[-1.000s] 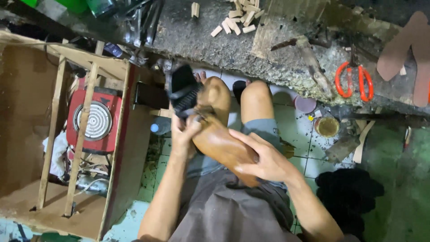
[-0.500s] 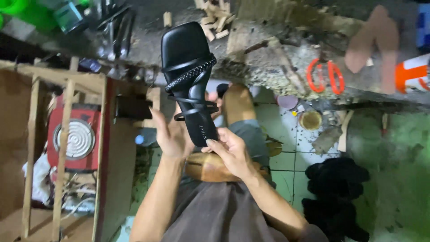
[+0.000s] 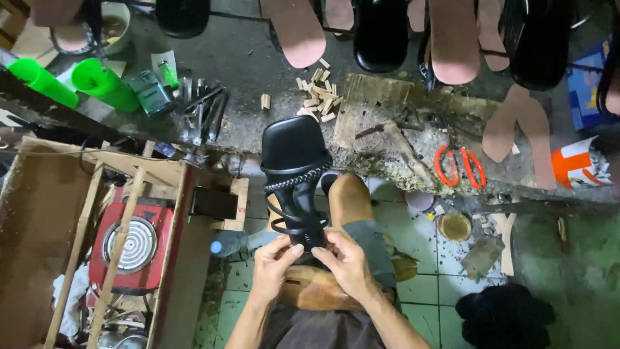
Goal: Assembling a sandal by lasting the upper onto a mold and attaching the sole using a hammer and adhesive.
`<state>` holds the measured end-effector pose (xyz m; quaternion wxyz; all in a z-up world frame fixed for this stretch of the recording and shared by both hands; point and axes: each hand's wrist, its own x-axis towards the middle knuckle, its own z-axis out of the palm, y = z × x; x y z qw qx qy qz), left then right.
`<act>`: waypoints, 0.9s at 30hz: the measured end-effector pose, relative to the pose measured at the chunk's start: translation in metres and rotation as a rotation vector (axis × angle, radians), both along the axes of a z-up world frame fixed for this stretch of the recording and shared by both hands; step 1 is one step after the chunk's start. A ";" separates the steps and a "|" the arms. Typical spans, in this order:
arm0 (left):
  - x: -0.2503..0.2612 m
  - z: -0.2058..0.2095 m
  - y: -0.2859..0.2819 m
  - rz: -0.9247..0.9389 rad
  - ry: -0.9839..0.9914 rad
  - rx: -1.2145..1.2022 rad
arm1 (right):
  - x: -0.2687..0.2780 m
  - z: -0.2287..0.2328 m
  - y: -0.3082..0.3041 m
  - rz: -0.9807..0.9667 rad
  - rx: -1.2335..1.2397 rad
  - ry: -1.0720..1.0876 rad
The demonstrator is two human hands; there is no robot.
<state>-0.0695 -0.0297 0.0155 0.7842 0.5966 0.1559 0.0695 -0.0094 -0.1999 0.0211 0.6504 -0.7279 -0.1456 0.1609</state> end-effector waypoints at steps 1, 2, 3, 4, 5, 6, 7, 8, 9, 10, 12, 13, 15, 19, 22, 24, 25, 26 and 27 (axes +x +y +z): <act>-0.001 0.002 0.002 -0.011 0.009 0.078 | 0.000 -0.002 -0.003 0.006 -0.059 -0.077; -0.004 0.002 0.004 -0.016 0.005 0.080 | -0.001 0.011 -0.004 0.000 -0.057 -0.082; -0.006 0.003 0.005 -0.044 0.062 0.126 | -0.001 0.025 -0.006 0.021 -0.052 -0.137; -0.002 0.002 0.006 -0.080 0.105 0.172 | 0.003 0.039 -0.008 0.034 -0.049 -0.205; 0.001 -0.002 0.007 -0.092 0.086 0.175 | 0.007 0.052 -0.011 0.019 -0.050 -0.223; 0.001 -0.006 0.005 -0.142 0.047 0.053 | 0.008 0.066 -0.015 -0.004 0.077 -0.185; 0.000 -0.010 0.003 -0.194 0.009 -0.069 | 0.009 0.080 -0.020 -0.026 0.205 -0.149; 0.007 -0.004 0.000 -0.203 -0.002 -0.070 | 0.005 0.058 -0.045 -0.033 0.203 -0.161; 0.014 0.001 -0.003 -0.233 0.013 -0.071 | 0.002 0.035 -0.070 -0.235 0.133 -0.138; 0.020 0.007 -0.006 -0.264 0.028 -0.071 | -0.001 0.013 -0.095 -0.438 0.065 -0.115; 0.028 0.012 -0.010 -0.337 0.064 0.030 | 0.012 0.081 -0.096 -0.632 0.061 -0.358; 0.032 0.014 -0.011 -0.397 0.109 0.132 | 0.017 0.114 -0.097 -0.817 0.055 -0.587; 0.031 -0.009 -0.018 -0.448 0.185 0.175 | 0.047 0.165 -0.100 -0.908 0.094 -0.753; 0.022 -0.043 -0.026 -0.505 0.405 0.264 | 0.080 0.272 -0.062 -0.926 -0.047 -1.093; 0.015 -0.065 -0.025 -0.452 0.304 0.373 | 0.138 0.298 -0.066 -0.634 0.089 -1.096; 0.017 -0.055 -0.022 -0.441 0.338 0.333 | 0.162 0.315 -0.050 -0.626 0.114 -0.925; 0.019 -0.050 -0.021 -0.426 0.367 0.296 | 0.175 0.324 -0.043 -0.619 0.142 -0.759; 0.018 -0.050 -0.019 -0.429 0.362 0.296 | 0.176 0.324 -0.040 -0.621 0.141 -0.764; 0.018 -0.050 -0.017 -0.415 0.388 0.287 | 0.178 0.324 -0.037 -0.640 0.194 -0.704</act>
